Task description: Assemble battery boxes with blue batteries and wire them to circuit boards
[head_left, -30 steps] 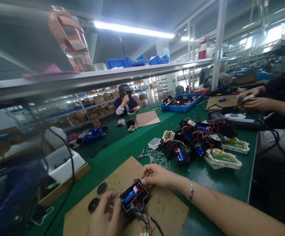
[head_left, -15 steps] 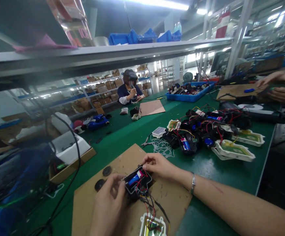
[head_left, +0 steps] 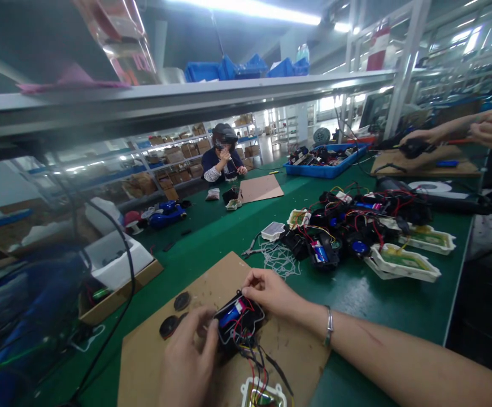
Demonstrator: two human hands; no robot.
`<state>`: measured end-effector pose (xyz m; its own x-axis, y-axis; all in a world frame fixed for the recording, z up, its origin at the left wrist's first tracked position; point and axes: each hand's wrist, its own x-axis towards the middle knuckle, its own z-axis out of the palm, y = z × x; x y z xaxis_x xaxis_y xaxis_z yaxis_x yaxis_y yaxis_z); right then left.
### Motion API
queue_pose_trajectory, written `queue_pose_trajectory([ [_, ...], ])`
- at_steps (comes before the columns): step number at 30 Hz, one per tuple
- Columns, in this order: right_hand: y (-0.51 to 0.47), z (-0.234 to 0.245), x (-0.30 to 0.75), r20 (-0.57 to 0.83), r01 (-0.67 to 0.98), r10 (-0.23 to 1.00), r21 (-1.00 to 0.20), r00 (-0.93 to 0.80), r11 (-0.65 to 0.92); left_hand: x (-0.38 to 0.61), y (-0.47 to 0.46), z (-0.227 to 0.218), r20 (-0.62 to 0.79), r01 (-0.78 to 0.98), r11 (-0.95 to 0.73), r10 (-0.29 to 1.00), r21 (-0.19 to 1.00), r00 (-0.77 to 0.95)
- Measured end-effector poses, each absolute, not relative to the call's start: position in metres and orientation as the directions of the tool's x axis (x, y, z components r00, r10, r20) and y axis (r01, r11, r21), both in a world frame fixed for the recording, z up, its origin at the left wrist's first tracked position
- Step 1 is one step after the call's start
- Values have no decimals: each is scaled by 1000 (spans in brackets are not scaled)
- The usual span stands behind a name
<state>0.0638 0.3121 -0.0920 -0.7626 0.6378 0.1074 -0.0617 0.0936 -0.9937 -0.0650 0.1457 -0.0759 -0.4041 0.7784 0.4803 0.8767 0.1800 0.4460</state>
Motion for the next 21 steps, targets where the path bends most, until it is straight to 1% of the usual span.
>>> queue_pose_trajectory([
  [4, 312, -90, 65, 124, -72, 637, -992, -761, 108, -62, 146, -75, 504, 880, 181, 761, 440, -408],
  [7, 316, -90, 67, 105, -63, 605, -994, -789, 90, -57, 146, -71, 516, 865, 203, 731, 459, -446],
  [11, 321, -91, 70, 81, -50, 591, -996, -803, 69, -55, 145, -70, 497, 851, 198, 739, 486, -455],
  [21, 319, -99, 66, 136, -55, 623, -987, -770, 148, -52, 145, -70, 447, 823, 217, 752, 525, -484],
])
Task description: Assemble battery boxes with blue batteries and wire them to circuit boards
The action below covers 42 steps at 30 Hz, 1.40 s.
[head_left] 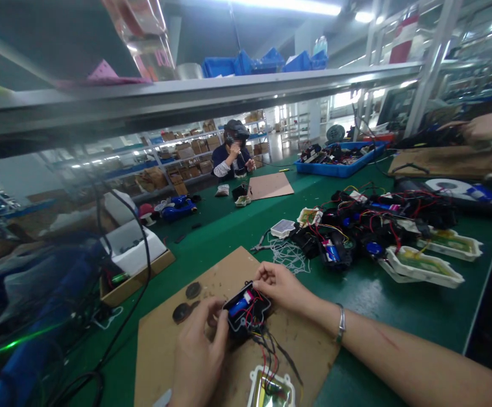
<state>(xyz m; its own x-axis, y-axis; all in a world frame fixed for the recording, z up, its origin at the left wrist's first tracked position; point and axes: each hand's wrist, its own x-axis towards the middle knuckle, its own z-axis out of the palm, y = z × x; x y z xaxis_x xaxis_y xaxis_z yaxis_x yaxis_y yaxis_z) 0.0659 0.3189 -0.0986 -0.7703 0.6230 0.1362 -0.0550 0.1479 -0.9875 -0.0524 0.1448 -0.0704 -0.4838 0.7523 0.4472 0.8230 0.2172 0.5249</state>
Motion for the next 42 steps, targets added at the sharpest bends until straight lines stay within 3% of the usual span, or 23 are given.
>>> queue_pose_trajectory([
  [7, 318, -102, 61, 136, -73, 614, -989, -778, 127, -53, 143, -71, 459, 843, 214, 759, 494, -462],
  [16, 314, -102, 52, 97, -75, 642, -995, -760, 61, -56, 144, -72, 530, 913, 175, 767, 369, -361],
  [20, 313, -105, 49, 130, -100, 658, -992, -741, 82, -55, 146, -73, 584, 977, 125, 786, 174, -204],
  [23, 313, -105, 50, 150, -117, 647, -989, -748, 94, -52, 148, -75, 551, 995, 95, 831, 4, -82],
  [25, 313, -103, 51, 164, -127, 635, -987, -755, 103, -50, 149, -76, 522, 994, 99, 851, -42, -63],
  [36, 312, -99, 54, 188, -130, 610, -982, -770, 139, -49, 150, -67, 519, 982, 161, 850, -97, -88],
  [42, 312, -99, 55, 198, -147, 587, -980, -785, 134, -56, 131, -59, 526, 980, 190, 840, -53, -134],
])
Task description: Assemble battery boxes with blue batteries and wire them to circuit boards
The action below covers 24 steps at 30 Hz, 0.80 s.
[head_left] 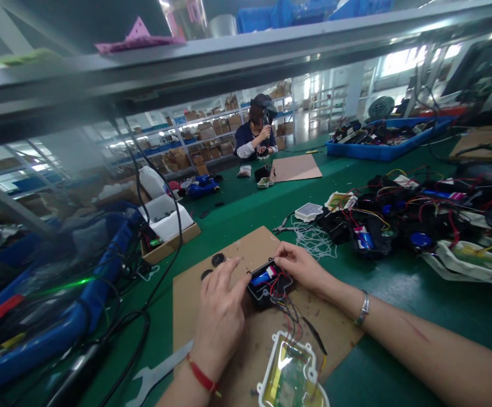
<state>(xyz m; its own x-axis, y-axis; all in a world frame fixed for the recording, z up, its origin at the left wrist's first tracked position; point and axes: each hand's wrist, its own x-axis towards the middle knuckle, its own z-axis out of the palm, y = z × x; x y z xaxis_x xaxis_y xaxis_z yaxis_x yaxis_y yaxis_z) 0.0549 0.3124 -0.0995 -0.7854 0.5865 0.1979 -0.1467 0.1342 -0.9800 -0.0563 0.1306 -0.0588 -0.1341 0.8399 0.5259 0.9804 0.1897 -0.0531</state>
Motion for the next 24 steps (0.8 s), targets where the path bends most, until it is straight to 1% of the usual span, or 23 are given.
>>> queue_pose_trajectory([
  [5, 312, -100, 56, 183, -143, 576, -983, -796, 116, -64, 116, -67, 546, 986, 159, 823, 42, -156],
  [7, 313, -101, 56, 178, -139, 576, -984, -798, 112, -64, 114, -71, 545, 987, 148, 823, 61, -157],
  [11, 313, -103, 55, 176, -133, 579, -984, -796, 116, -63, 114, -75, 541, 990, 139, 832, 13, -124],
  [15, 313, -101, 55, 170, -125, 576, -985, -800, 118, -59, 109, -77, 522, 993, 85, 853, -79, -31],
  [17, 313, -98, 56, 154, -112, 571, -988, -806, 107, -56, 104, -78, 523, 994, 51, 853, -99, 8],
  [21, 310, -95, 56, 126, -88, 570, -992, -812, 94, -53, 97, -80, 540, 999, -4, 841, -52, 31],
  [24, 309, -96, 58, 120, -78, 557, -992, -822, 98, -54, 98, -82, 551, 1000, -2, 834, -17, 11],
])
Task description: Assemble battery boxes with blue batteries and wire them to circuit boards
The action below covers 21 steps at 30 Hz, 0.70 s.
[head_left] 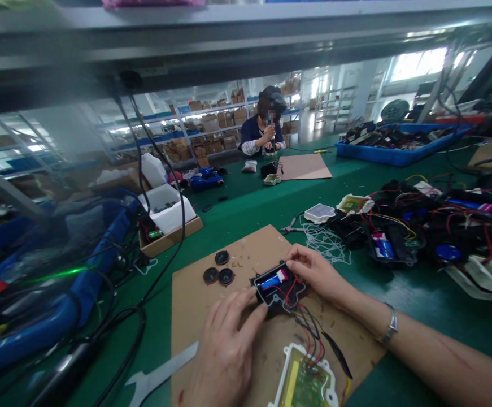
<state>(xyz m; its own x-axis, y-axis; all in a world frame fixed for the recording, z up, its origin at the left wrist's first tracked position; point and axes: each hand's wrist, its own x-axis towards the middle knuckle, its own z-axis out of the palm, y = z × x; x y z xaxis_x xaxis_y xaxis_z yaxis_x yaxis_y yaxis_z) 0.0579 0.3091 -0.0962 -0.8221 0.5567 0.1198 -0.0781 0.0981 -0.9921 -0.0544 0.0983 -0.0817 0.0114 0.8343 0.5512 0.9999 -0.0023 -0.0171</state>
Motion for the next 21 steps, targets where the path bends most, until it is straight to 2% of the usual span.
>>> queue_pose_trajectory([
  [2, 310, -96, 63, 129, -50, 559, -987, -819, 155, -56, 100, -83, 540, 1000, 15, 842, -16, -4],
  [5, 314, -87, 76, 262, -6, 562, -909, -784, 416, -57, 101, -84, 519, 1000, 21, 855, -20, -7],
  [7, 317, -75, 87, 361, -19, 443, -792, -820, 610, -57, 101, -85, 518, 1000, 1, 855, -8, 4],
  [9, 318, -63, 95, 349, -51, 267, -686, -898, 726, -56, 100, -86, 517, 1000, -21, 856, 15, 10],
  [11, 317, -55, 98, 267, -53, 151, -627, -952, 777, -56, 99, -87, 507, 999, -35, 862, 40, 10],
  [13, 314, -54, 98, 212, -43, 109, -605, -971, 795, -56, 99, -89, 493, 998, -34, 870, 55, 2],
  [21, 310, -67, 92, 178, -28, 121, -660, -977, 751, -54, 102, -90, 502, 999, -5, 865, 51, -21],
])
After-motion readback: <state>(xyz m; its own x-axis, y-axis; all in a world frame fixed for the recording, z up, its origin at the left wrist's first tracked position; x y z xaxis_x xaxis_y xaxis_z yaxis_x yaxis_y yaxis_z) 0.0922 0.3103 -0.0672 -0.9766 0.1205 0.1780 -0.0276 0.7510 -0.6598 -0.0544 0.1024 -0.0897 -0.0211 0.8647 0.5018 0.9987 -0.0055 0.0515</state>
